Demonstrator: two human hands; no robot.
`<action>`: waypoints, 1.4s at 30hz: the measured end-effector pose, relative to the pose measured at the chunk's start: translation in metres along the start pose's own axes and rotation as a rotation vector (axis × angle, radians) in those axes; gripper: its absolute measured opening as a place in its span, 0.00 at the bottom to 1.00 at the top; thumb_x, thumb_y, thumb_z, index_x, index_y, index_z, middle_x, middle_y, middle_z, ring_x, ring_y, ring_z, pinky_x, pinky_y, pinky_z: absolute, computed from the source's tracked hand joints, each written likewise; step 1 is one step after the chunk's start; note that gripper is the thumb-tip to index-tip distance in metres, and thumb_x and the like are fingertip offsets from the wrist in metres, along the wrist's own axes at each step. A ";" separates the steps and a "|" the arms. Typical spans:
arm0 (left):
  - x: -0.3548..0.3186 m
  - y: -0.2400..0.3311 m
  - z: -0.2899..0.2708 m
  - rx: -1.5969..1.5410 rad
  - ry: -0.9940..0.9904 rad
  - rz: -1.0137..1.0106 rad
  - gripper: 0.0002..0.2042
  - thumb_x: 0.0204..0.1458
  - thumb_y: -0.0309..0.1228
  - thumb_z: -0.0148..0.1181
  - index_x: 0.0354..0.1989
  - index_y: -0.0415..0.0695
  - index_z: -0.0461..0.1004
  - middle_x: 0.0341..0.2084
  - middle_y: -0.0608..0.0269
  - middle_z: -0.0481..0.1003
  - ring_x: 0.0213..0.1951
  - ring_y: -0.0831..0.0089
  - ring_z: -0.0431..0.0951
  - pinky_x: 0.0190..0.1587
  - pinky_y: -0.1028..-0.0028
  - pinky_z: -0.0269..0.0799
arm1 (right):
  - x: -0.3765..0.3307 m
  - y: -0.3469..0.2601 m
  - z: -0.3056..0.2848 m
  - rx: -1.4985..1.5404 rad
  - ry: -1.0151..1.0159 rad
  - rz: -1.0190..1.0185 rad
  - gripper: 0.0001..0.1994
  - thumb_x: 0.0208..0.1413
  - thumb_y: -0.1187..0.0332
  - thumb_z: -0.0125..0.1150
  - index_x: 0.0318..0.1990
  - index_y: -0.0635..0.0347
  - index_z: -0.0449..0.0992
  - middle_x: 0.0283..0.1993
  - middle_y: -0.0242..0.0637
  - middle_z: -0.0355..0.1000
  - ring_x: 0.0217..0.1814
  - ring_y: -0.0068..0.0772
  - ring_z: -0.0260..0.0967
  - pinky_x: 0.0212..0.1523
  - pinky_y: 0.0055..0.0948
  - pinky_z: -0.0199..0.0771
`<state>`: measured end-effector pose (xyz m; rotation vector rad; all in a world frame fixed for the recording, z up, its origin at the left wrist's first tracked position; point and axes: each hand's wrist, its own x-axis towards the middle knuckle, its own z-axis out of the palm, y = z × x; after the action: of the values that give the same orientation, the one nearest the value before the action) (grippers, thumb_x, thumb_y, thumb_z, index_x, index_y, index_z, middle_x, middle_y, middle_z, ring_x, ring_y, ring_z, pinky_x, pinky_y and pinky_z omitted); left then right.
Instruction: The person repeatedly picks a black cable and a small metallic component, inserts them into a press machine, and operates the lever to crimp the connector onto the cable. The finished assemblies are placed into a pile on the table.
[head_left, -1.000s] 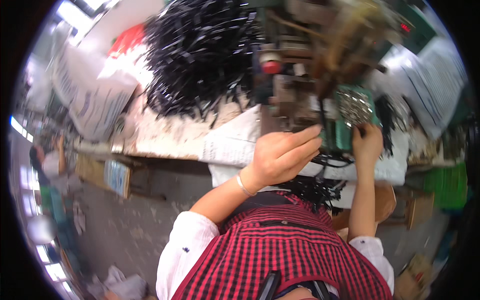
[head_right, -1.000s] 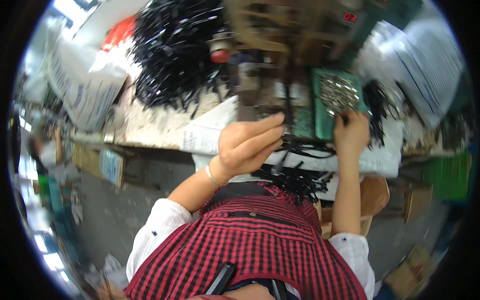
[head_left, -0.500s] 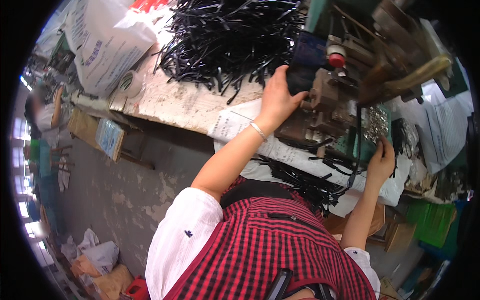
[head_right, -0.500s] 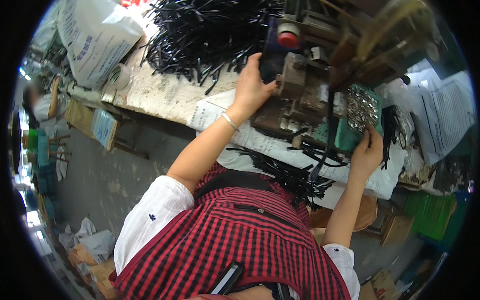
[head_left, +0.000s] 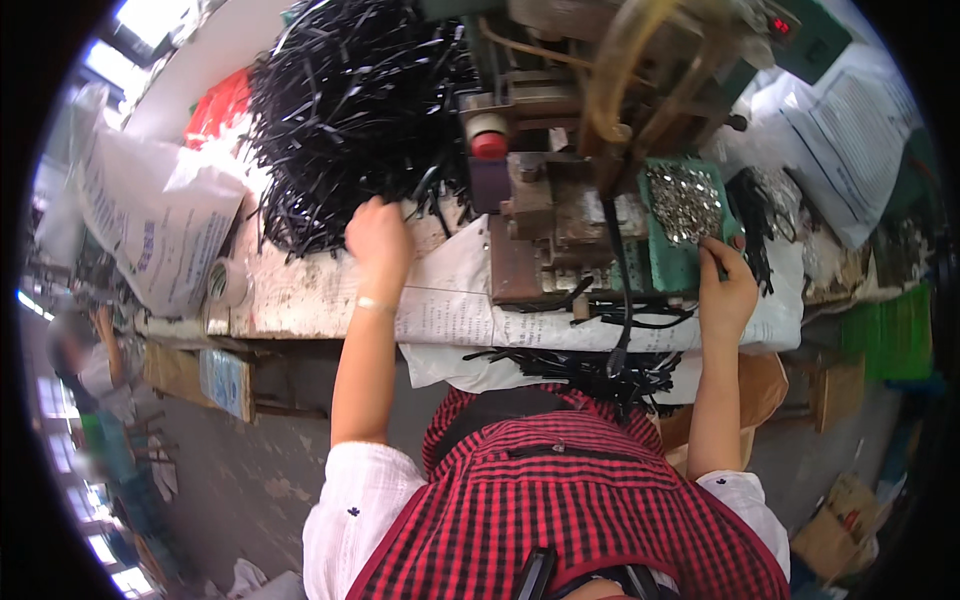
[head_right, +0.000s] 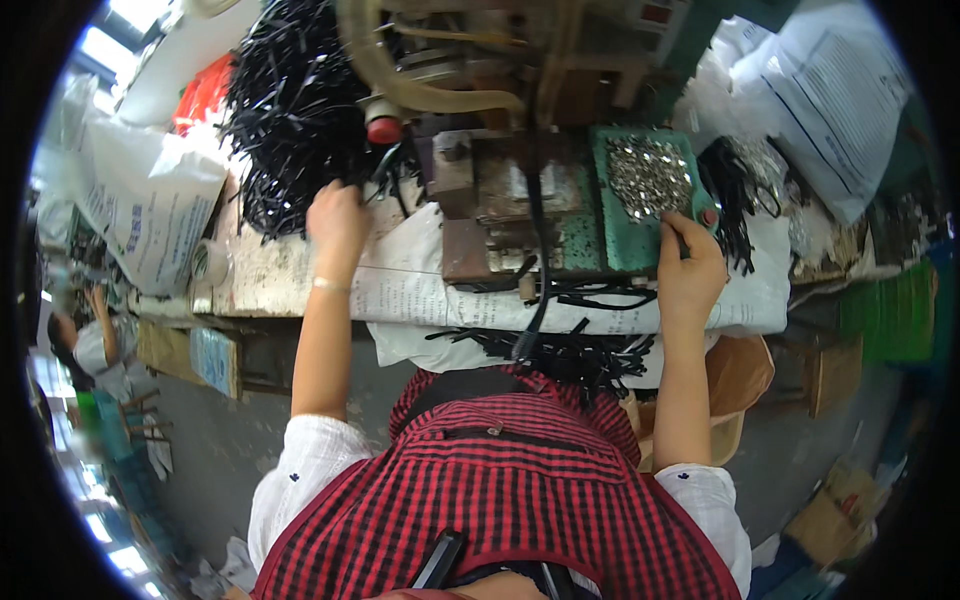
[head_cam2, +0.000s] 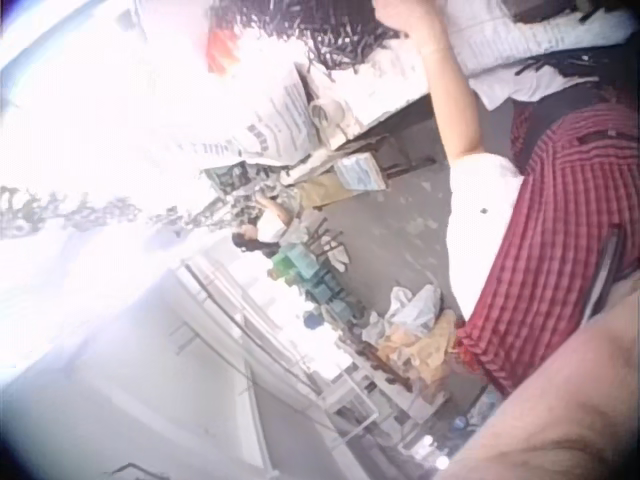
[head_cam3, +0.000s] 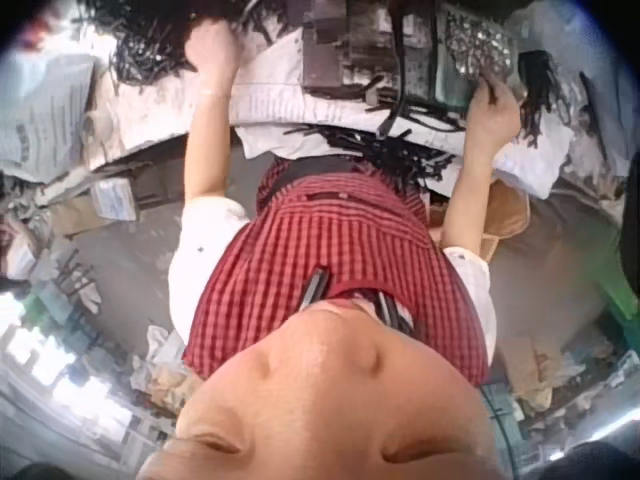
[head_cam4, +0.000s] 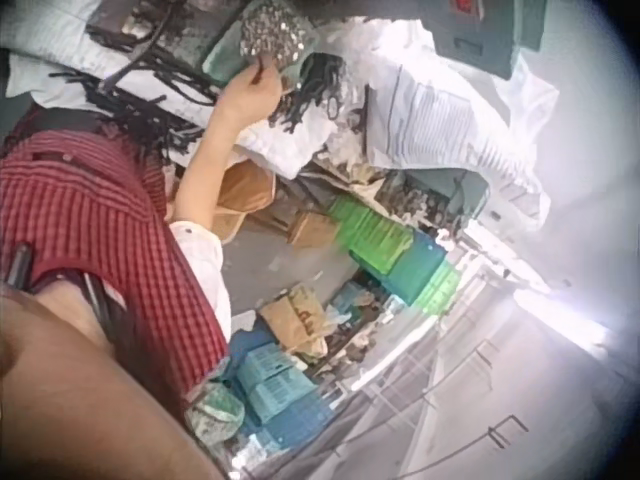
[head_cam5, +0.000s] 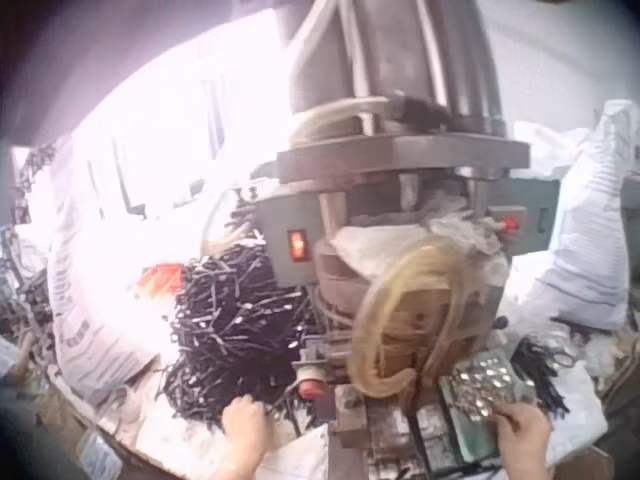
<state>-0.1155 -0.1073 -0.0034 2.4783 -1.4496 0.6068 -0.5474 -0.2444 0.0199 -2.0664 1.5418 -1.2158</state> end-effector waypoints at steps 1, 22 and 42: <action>-0.010 -0.005 -0.009 -0.031 -0.028 -0.009 0.03 0.42 0.25 0.62 0.21 0.42 0.81 0.29 0.56 0.77 0.37 0.52 0.80 0.40 0.56 0.78 | -0.005 -0.005 -0.010 0.061 -0.043 0.137 0.09 0.59 0.74 0.66 0.45 0.63 0.85 0.42 0.40 0.84 0.43 0.34 0.81 0.50 0.29 0.77; 0.034 0.117 -0.177 -1.423 0.509 0.300 0.05 0.63 0.16 0.59 0.45 0.32 0.74 0.38 0.44 0.83 0.38 0.64 0.84 0.50 0.70 0.79 | 0.019 -0.153 0.032 1.135 -0.229 0.153 0.23 0.57 0.78 0.70 0.59 0.66 0.72 0.53 0.36 0.80 0.50 0.21 0.77 0.54 0.23 0.74; -0.008 0.172 -0.129 -0.808 0.511 0.868 0.14 0.45 0.23 0.77 0.39 0.42 0.80 0.39 0.57 0.85 0.22 0.73 0.78 0.21 0.75 0.70 | 0.004 -0.008 0.001 -0.030 -0.128 -0.022 0.07 0.52 0.72 0.68 0.39 0.60 0.82 0.41 0.40 0.77 0.49 0.46 0.74 0.50 0.39 0.74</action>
<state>-0.2993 -0.1379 0.1031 0.9571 -1.9565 0.5510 -0.5412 -0.2455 0.0262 -2.1414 1.4918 -1.0516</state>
